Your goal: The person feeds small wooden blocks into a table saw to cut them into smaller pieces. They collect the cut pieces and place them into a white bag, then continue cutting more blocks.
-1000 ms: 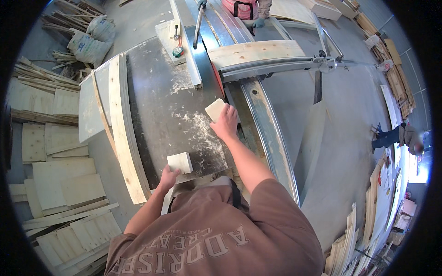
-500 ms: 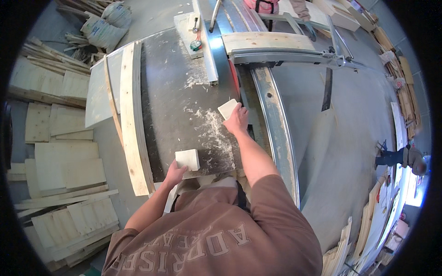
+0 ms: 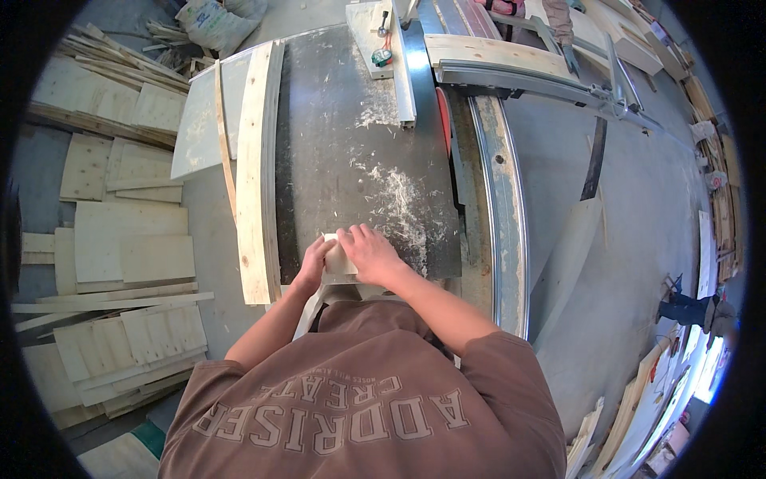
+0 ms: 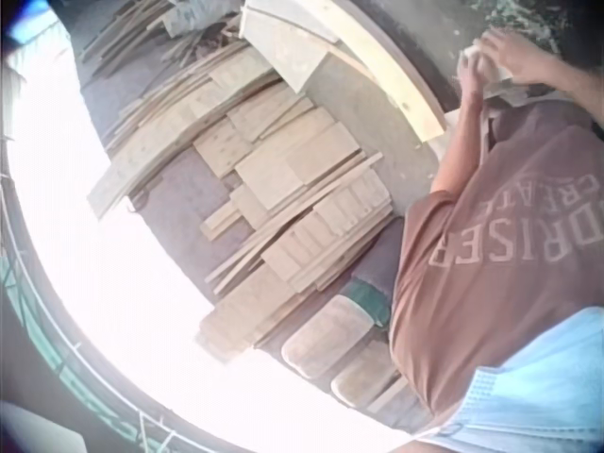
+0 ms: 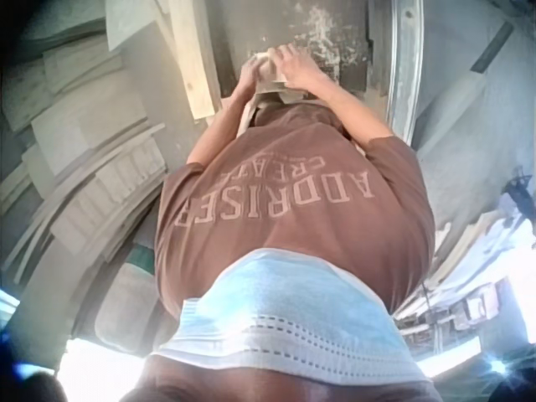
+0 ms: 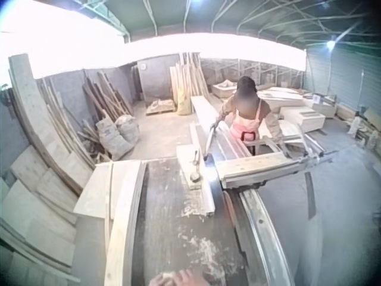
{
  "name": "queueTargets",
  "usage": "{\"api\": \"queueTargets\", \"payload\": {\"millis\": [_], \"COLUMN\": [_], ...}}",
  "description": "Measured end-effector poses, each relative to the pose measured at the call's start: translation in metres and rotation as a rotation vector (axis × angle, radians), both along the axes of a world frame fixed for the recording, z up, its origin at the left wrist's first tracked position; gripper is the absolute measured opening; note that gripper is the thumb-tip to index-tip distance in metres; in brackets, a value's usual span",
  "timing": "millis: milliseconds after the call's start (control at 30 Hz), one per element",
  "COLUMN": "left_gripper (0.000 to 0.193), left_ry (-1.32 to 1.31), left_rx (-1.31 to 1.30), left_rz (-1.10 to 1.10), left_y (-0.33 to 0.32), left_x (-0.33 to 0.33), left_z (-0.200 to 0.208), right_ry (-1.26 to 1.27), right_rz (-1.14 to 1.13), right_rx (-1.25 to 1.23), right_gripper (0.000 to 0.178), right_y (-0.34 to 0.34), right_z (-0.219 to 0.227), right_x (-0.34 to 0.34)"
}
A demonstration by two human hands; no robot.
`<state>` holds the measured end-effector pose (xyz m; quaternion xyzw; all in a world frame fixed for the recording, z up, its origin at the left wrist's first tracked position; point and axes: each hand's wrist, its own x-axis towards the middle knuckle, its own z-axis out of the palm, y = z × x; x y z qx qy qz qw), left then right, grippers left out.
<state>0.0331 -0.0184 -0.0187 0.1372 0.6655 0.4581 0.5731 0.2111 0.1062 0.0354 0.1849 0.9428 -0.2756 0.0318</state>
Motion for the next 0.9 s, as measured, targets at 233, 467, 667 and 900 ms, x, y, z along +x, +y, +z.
{"api": "queueTargets", "payload": {"millis": [233,467,667,900], "left_gripper": [0.037,0.029,0.040,0.044], "left_ry": [-0.076,0.020,0.269,0.496], "left_rx": [0.181,0.040,0.136,0.113], "left_rz": [0.162,0.021,-0.080,-0.171], "left_y": [-0.001,-0.004,-0.005,-0.002], "left_x": [0.021,0.010,0.013,0.010], "left_z": [0.006,-0.007,-0.014,-0.009], "right_ry": [0.447,0.521,0.419,0.303], "right_rz": [-0.630,-0.973,-0.899,-0.931], "right_rx": [-0.548,-1.264,-0.759,-0.674], "right_gripper": [0.090,0.086,0.073,0.075], "right_y": [-0.024,-0.050,-0.049,-0.050], "right_z": [-0.055,-0.067,-0.062,-0.062], "right_x": [0.001,-0.035,-0.031,-0.033]}}
